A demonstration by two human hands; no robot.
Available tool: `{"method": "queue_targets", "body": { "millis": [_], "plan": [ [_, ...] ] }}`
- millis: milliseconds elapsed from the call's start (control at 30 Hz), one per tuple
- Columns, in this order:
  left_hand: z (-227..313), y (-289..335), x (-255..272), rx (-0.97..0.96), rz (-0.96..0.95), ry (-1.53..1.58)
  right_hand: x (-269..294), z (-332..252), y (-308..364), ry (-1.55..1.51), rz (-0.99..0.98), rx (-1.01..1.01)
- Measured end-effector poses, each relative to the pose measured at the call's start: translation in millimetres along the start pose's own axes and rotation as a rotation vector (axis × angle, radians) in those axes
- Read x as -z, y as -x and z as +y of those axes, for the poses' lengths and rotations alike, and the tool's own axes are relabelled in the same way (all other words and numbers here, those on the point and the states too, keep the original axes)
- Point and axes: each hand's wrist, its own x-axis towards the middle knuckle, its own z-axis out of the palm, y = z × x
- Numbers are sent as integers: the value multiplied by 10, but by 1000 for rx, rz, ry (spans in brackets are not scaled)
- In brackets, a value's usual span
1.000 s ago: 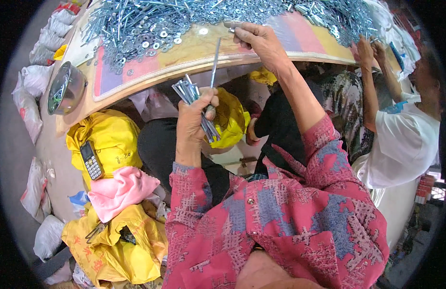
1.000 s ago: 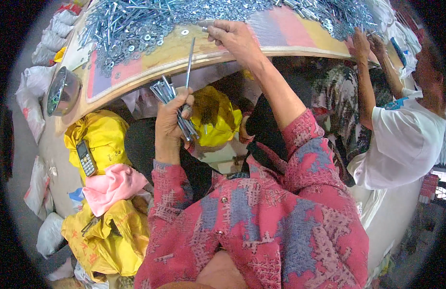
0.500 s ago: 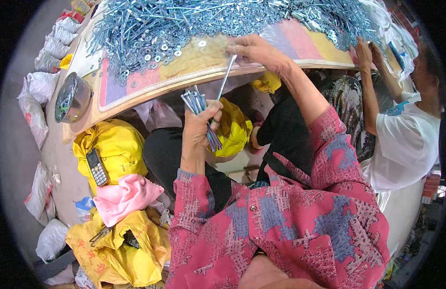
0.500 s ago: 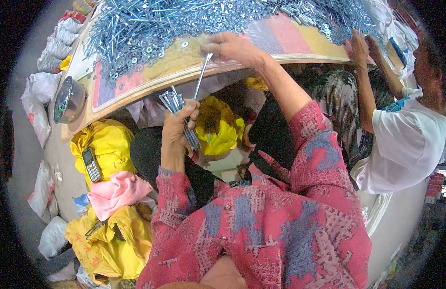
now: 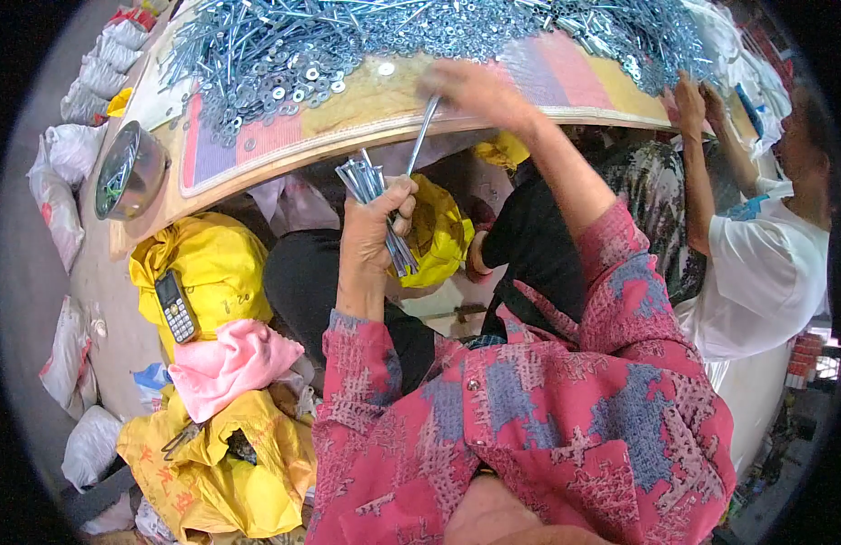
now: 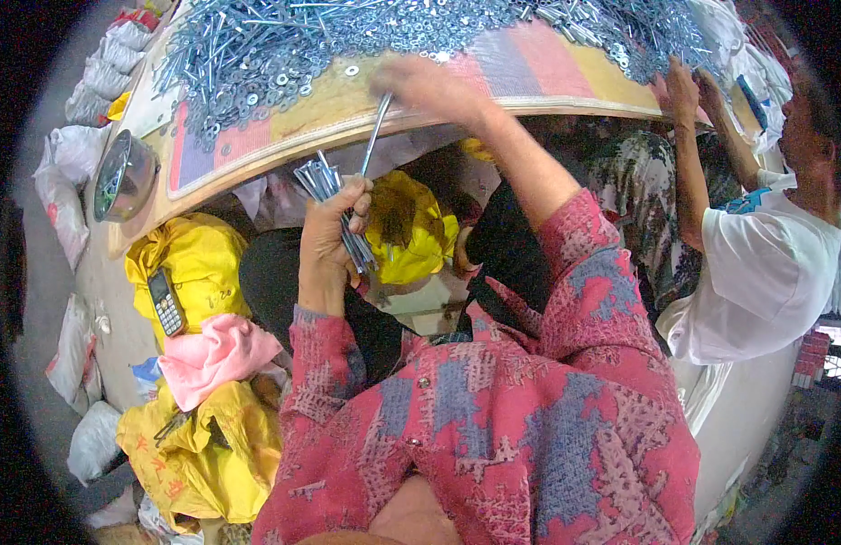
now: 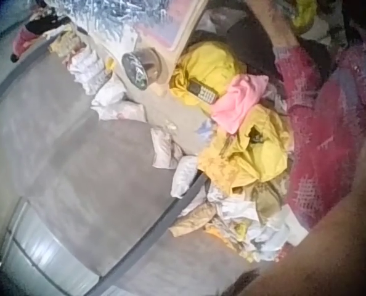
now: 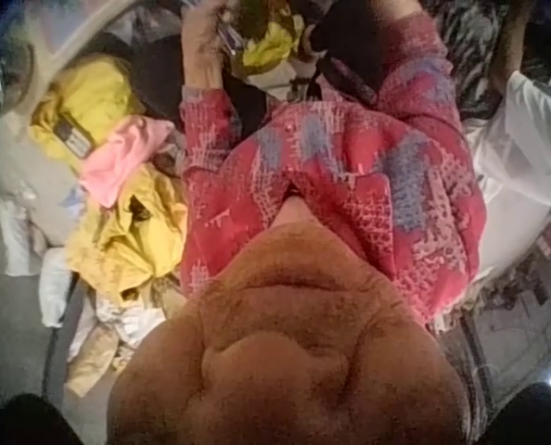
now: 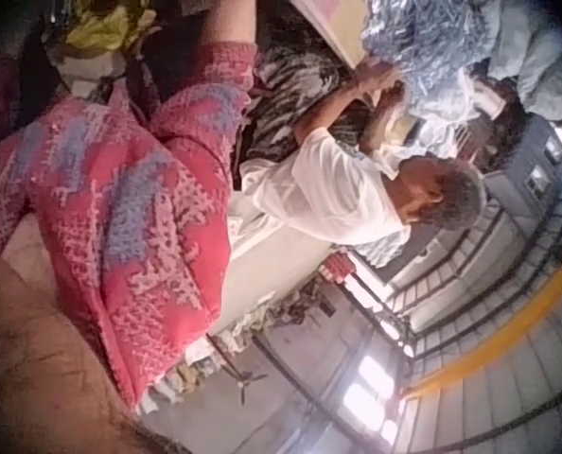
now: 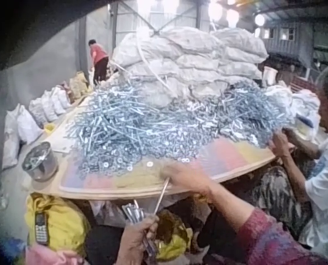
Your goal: The person assembles metal rods by hand, threading washers and nuts onto them.
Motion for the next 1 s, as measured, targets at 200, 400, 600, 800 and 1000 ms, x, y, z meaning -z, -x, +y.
{"method": "queue_targets", "body": {
  "millis": [200, 400, 600, 800, 1000],
  "plan": [
    [47, 42, 1, -124, 108, -98, -144, -268, -19, -502, -276, -286],
    [42, 31, 12, -99, -66, 160, -456, -642, 393, -584, -471, -399],
    [76, 57, 30, -62, 12, 171, -326, -113, -382, -190, 81, -186],
    [102, 9, -38, -101, 145, -63, -691, 189, -602, 671, 215, -3],
    [59, -21, -5, -110, 145, -63, -613, 146, -498, 476, 167, -42]
  ]
}}
